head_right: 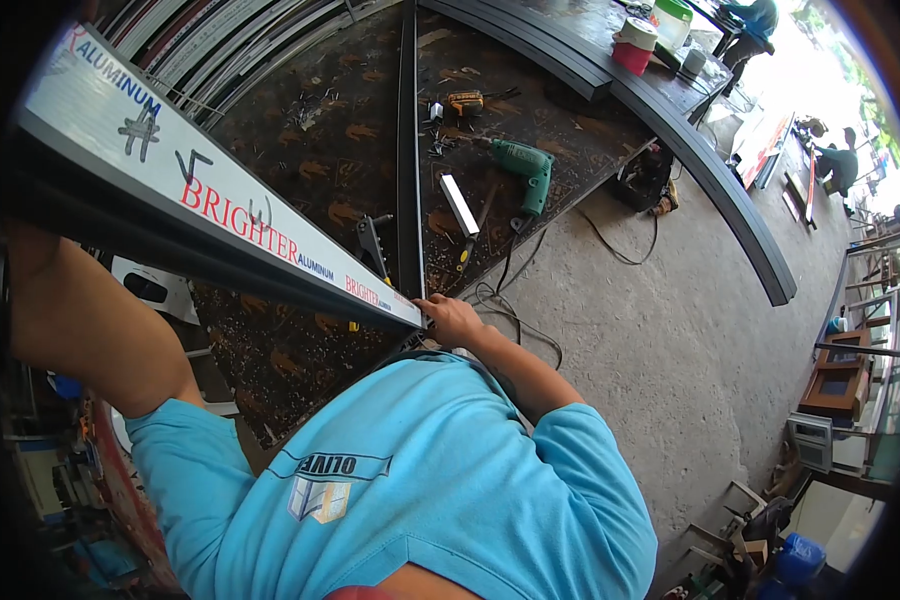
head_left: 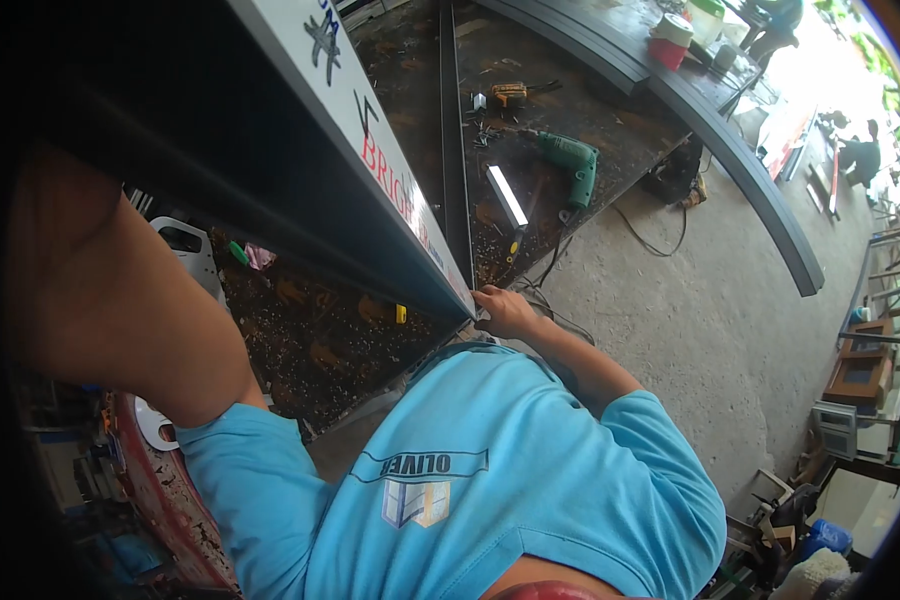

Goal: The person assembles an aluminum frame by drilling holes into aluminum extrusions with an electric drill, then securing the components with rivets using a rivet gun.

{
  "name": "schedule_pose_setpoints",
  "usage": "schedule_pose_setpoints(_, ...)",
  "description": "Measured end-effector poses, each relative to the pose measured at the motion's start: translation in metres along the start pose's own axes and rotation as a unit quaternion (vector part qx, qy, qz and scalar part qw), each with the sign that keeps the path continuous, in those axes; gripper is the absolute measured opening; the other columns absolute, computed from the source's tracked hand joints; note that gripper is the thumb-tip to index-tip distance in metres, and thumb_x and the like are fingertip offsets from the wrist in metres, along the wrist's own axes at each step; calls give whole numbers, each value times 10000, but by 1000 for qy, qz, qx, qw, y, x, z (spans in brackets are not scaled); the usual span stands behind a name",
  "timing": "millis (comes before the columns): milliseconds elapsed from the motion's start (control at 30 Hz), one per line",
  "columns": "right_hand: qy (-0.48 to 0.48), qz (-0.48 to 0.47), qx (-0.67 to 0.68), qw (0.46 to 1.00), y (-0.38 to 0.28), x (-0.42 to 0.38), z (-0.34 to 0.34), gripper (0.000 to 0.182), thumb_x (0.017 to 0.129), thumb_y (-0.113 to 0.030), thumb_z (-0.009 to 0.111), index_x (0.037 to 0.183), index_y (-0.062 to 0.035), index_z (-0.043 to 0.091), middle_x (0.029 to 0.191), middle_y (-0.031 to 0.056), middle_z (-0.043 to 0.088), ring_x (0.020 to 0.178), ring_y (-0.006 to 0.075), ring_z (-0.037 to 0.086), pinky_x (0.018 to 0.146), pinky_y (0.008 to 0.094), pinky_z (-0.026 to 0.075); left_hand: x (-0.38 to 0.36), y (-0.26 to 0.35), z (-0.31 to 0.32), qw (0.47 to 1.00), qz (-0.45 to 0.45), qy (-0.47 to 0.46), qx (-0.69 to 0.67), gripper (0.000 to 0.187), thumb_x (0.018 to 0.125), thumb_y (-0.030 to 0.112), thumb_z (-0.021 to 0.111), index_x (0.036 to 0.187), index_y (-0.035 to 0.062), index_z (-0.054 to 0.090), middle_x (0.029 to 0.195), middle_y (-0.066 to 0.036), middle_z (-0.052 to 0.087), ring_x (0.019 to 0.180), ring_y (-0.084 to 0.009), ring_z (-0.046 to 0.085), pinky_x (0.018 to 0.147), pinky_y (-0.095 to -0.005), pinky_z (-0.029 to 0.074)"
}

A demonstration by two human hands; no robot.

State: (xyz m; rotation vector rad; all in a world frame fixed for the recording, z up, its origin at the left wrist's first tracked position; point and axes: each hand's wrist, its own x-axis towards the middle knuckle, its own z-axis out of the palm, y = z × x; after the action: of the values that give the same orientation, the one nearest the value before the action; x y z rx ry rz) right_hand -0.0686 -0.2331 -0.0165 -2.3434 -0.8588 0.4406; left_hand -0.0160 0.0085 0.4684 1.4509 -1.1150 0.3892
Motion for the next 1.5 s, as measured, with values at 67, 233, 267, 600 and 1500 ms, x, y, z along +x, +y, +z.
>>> schedule_pose_setpoints(67, -6, 1, -6, 1000, -1, 1, 2, 725, 707, -184, 748, 1354, -115, 430, 1099, 166, 587, 967, 352, 621, 794, 419, 524, 2, 1, 0, 1000, 1, -3, -4, 522, 918, 422, 556, 1225, 6, 485, 973, -217, 606, 785, -312, 645, 633, -426, 574)
schedule_pose_setpoints(233, -40, 4, -22, 999, -1, 8, 10, 689, 749, -239, 738, 1340, -82, 420, 1130, 169, 569, 1002, 340, 612, 830, 408, 515, 5, 4, 8, 1000, -13, 9, -2, 507, 920, 413, 556, 1210, 0, 508, 949, -218, 620, 759, -310, 657, 613, -422, 584)
schedule_pose_setpoints(267, -46, 0, -29, 999, 2, 14, 14, 674, 768, -269, 732, 1329, -66, 420, 1140, 174, 561, 1012, 347, 605, 843, 414, 508, 11, 6, 12, 1000, -15, 6, 1, 504, 921, 412, 556, 1207, -1, 513, 944, -218, 623, 753, -310, 659, 609, -421, 586)
schedule_pose_setpoints(600, -134, -141, -111, 975, 5, 66, 7, 347, 772, -222, 666, 1054, -38, 584, 1002, 174, 652, 899, 323, 666, 745, 412, 552, -9, 67, 48, 891, -166, 369, 207, 415, 954, 345, 486, 1151, -19, 458, 935, -196, 604, 760, -271, 641, 511, -347, 478)
schedule_pose_setpoints(1500, 399, 230, -123, 879, 214, 39, -132, 855, 615, -217, 786, 1351, -54, 382, 1087, 247, 525, 997, 419, 527, 863, 474, 433, -136, 140, -70, 926, -191, 171, 278, 533, 937, 428, 474, 1220, -23, 446, 850, -133, 561, 683, -196, 548, 511, -305, 432)
